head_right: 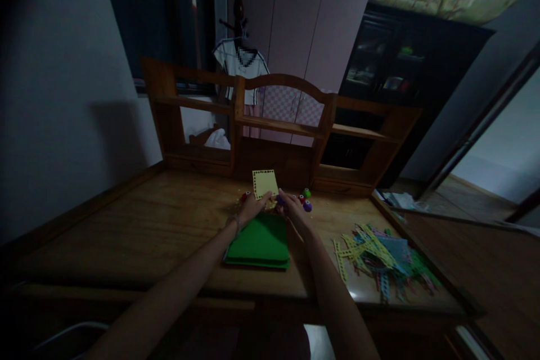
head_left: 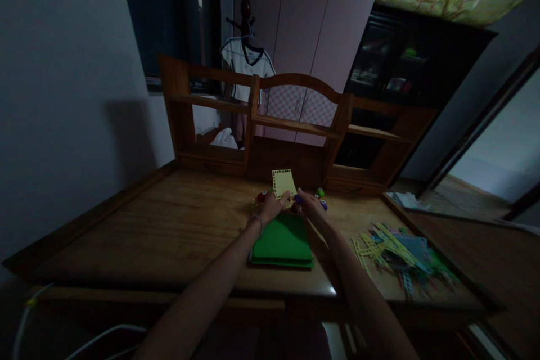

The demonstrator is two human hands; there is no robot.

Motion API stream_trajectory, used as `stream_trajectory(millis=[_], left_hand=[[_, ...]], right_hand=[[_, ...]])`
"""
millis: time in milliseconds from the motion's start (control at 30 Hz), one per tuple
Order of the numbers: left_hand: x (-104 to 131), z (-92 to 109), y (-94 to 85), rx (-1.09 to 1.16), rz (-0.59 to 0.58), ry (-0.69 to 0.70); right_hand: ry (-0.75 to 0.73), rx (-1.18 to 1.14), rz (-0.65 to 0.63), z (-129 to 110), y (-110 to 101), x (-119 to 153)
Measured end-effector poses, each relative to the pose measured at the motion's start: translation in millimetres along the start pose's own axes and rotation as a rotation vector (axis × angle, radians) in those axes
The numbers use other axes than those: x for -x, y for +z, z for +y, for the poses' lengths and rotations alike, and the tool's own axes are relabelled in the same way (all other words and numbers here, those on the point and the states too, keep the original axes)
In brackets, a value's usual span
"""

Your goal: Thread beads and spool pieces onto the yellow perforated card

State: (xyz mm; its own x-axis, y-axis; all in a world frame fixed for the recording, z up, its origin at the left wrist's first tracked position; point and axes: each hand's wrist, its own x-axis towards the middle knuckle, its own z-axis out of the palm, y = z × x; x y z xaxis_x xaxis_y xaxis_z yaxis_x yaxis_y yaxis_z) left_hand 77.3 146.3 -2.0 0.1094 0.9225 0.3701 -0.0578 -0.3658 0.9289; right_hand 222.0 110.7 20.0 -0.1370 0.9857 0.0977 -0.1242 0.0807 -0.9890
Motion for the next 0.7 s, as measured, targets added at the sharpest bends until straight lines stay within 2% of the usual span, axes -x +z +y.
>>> stream_trajectory(millis=[300, 467, 700], left_hand=[[0.5, -0.4, -1.2, -0.012, 0.004, 0.033], [2.7, 4.5, -0.2, 0.015, 0.006, -0.014], [0.1, -3.8, 2.0, 0.060, -0.060, -0.028]], right_hand=[[0.036, -0.043, -0.002, 5.8, 0.3, -5.2], [0.031, -0.013, -0.037, 2.4, -0.4, -0.7], [0.043, -0.030, -0.019, 3.8, 1.3, -1.1]])
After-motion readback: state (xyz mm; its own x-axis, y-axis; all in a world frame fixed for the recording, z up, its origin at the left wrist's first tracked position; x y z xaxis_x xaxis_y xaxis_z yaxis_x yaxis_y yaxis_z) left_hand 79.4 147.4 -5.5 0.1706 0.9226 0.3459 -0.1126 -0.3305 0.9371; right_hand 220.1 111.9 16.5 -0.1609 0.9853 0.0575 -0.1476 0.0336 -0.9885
